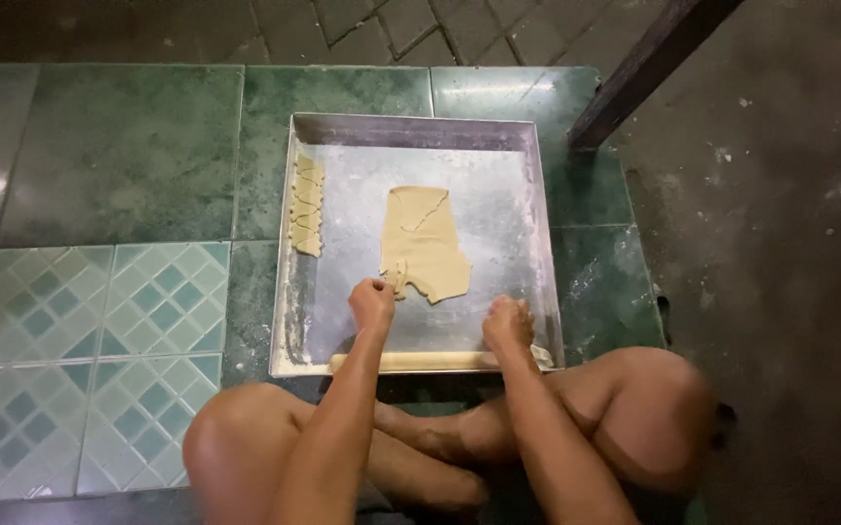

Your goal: Rolling out dough with a rolling pin and folding it into specific shapes on a metal tray.

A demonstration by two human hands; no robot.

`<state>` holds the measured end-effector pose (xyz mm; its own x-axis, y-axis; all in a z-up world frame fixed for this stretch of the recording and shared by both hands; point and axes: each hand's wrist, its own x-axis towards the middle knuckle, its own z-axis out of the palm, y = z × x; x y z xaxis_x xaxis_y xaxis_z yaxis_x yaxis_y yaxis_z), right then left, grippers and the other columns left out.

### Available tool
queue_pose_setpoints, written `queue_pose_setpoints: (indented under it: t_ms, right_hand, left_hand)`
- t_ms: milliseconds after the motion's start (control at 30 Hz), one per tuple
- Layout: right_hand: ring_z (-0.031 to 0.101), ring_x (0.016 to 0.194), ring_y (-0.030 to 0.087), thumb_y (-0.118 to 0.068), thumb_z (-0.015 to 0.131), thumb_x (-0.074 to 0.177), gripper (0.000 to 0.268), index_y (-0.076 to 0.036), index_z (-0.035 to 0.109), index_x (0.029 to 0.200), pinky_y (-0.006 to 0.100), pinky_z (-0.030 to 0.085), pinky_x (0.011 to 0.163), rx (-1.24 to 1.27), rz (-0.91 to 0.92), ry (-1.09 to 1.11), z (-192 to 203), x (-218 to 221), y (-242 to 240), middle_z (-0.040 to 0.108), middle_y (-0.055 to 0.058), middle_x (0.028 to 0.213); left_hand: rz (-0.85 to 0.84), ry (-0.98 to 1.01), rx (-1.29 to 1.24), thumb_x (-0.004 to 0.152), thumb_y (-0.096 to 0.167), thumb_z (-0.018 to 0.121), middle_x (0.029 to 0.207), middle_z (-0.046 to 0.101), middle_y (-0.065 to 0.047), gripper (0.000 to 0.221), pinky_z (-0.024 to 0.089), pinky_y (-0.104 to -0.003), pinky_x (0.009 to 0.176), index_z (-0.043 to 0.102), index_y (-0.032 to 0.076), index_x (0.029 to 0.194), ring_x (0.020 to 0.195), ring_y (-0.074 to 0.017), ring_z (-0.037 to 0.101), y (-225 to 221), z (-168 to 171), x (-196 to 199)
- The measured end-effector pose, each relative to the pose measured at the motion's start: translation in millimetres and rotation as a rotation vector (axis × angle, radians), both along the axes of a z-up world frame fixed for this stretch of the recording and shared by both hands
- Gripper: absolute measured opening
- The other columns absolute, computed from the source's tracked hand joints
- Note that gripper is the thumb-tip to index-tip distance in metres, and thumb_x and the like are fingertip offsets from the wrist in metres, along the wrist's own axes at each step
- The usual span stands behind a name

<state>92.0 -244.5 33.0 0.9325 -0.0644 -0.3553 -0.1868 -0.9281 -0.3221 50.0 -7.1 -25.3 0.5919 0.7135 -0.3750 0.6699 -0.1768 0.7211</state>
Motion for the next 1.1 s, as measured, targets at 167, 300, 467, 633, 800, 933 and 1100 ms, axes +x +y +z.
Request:
queue_pose_setpoints:
  t_ms: [167, 300, 467, 633, 800, 933, 1100]
  right_hand:
    - [0.067, 0.111, 0.043, -0.014, 0.063, 0.092, 0.018, -0.011, 0.077, 0.103, 0.054, 0.057, 0.094, -0.031, -0.003, 0.016, -22.8, 15.3, -7.0, 0.065, 0.02, 0.113]
    - [0.071, 0.11, 0.038, -0.014, 0.064, 0.095, 0.018, -0.007, 0.077, 0.105, 0.05, 0.059, 0.093, -0.093, 0.042, 0.021, -38.1, 28.4, -10.1, 0.07, 0.019, 0.109]
    - [0.066, 0.118, 0.024, -0.033, 0.059, 0.097, 0.031, -0.039, 0.071, 0.125, 0.049, 0.048, 0.104, -0.527, 0.504, 0.086, -51.4, 41.7, -12.3, 0.069, -0.005, 0.124]
    - [0.066, 0.12, 0.04, -0.033, 0.056, 0.086, 0.036, -0.023, 0.078, 0.113, 0.052, 0.052, 0.105, 0.047, 0.584, 0.28, 76.8, -51.9, 34.0, 0.075, 0.012, 0.121]
    - [0.067, 0.118, 0.036, -0.05, 0.058, 0.082, 0.044, -0.025, 0.076, 0.115, 0.048, 0.052, 0.104, 0.01, 0.712, 0.401, 30.2, -30.9, 13.9, 0.076, 0.008, 0.118]
    - [0.07, 0.114, 0.028, -0.061, 0.056, 0.081, 0.042, -0.036, 0.076, 0.107, 0.043, 0.054, 0.103, -0.144, 0.776, 0.372, 11.9, -27.4, 15.6, 0.077, 0.0, 0.112]
    - [0.066, 0.119, 0.037, -0.059, 0.063, 0.083, 0.053, -0.023, 0.068, 0.122, 0.05, 0.052, 0.103, 0.015, 0.806, 0.329, 16.0, -37.0, 19.3, 0.074, 0.013, 0.117]
  left_hand:
    - [0.037, -0.057, -0.036, 0.085, 0.026, 0.068, 0.099, 0.076, -0.02, 0.024, 0.058, -0.049, 0.09, 0.077, 0.006, 0.095, 0.106, -0.0407, 0.071, 2.4, -7.3, -1.2]
    - [0.103, -0.048, -0.068, 0.087, 0.029, 0.067, 0.098, 0.076, -0.017, 0.026, 0.058, -0.047, 0.085, 0.076, 0.007, 0.098, 0.105, -0.0376, 0.072, 10.7, -28.6, -1.3]
    - [0.055, 0.046, -0.074, 0.09, 0.038, 0.061, 0.11, 0.076, -0.016, 0.035, 0.056, -0.051, 0.094, 0.075, 0.011, 0.107, 0.114, -0.0395, 0.069, 25.1, 6.1, -24.6]
    - [0.045, 0.118, -0.016, 0.091, 0.041, 0.058, 0.111, 0.076, -0.012, 0.037, 0.056, -0.05, 0.095, 0.074, 0.014, 0.111, 0.115, -0.0369, 0.069, 42.8, 7.7, -33.4]
    - [-0.045, 0.185, -0.01, 0.091, 0.037, 0.052, 0.119, 0.074, -0.016, 0.039, 0.053, -0.051, 0.101, 0.072, 0.014, 0.115, 0.121, -0.0394, 0.066, 35.8, 61.7, -55.0]
    - [-0.085, 0.215, 0.008, 0.09, 0.037, 0.054, 0.12, 0.073, -0.017, 0.04, 0.052, -0.052, 0.102, 0.071, 0.013, 0.116, 0.122, -0.0404, 0.065, 33.4, 69.8, -63.1]
    - [-0.175, 0.26, 0.048, 0.091, 0.038, 0.056, 0.12, 0.073, -0.021, 0.042, 0.052, -0.054, 0.101, 0.071, 0.012, 0.119, 0.123, -0.0414, 0.065, 39.9, 63.4, -69.5]
